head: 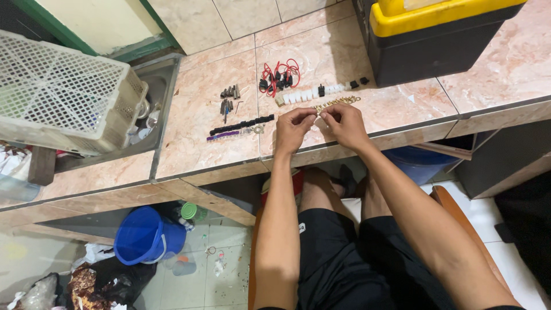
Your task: The person sorts small hardware parts, wires, and connectors laid out on a tiled counter and places them one by one into the compartments of a yellow toolbox, occasionally picking items up from the counter to arrange them inside the box.
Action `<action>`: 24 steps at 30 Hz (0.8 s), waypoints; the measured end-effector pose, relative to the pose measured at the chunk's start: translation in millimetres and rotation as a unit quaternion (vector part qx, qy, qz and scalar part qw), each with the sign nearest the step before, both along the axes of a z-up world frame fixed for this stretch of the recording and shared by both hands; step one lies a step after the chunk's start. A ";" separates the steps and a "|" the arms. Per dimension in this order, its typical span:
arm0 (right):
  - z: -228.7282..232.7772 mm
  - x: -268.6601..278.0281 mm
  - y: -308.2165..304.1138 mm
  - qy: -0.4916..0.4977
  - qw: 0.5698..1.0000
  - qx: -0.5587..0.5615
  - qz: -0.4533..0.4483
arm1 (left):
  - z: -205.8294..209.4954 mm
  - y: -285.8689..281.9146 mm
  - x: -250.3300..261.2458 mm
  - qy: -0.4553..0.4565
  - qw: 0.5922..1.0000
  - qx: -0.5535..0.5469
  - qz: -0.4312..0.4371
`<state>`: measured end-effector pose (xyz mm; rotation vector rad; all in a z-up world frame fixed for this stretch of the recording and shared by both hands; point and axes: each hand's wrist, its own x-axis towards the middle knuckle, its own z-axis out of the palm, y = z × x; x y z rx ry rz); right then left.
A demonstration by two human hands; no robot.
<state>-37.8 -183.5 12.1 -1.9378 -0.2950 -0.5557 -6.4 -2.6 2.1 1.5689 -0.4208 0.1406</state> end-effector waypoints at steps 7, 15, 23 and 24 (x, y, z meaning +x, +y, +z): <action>-1.1 -0.9 3.0 -0.013 1.000 -0.015 -0.019 | -0.5 0.5 3.1 0.037 0.999 -0.008 -0.002; 0.1 -2.1 1.4 -0.031 0.999 -0.010 -0.017 | -0.1 3.3 3.4 0.085 0.993 -0.063 -0.049; 7.9 -10.5 3.1 -0.063 0.998 -0.014 -0.002 | -3.4 4.8 6.2 0.098 0.991 -0.071 -0.065; 9.7 -12.1 4.1 -0.074 0.997 -0.019 -0.004 | -3.6 4.8 5.7 0.089 0.992 -0.062 -0.061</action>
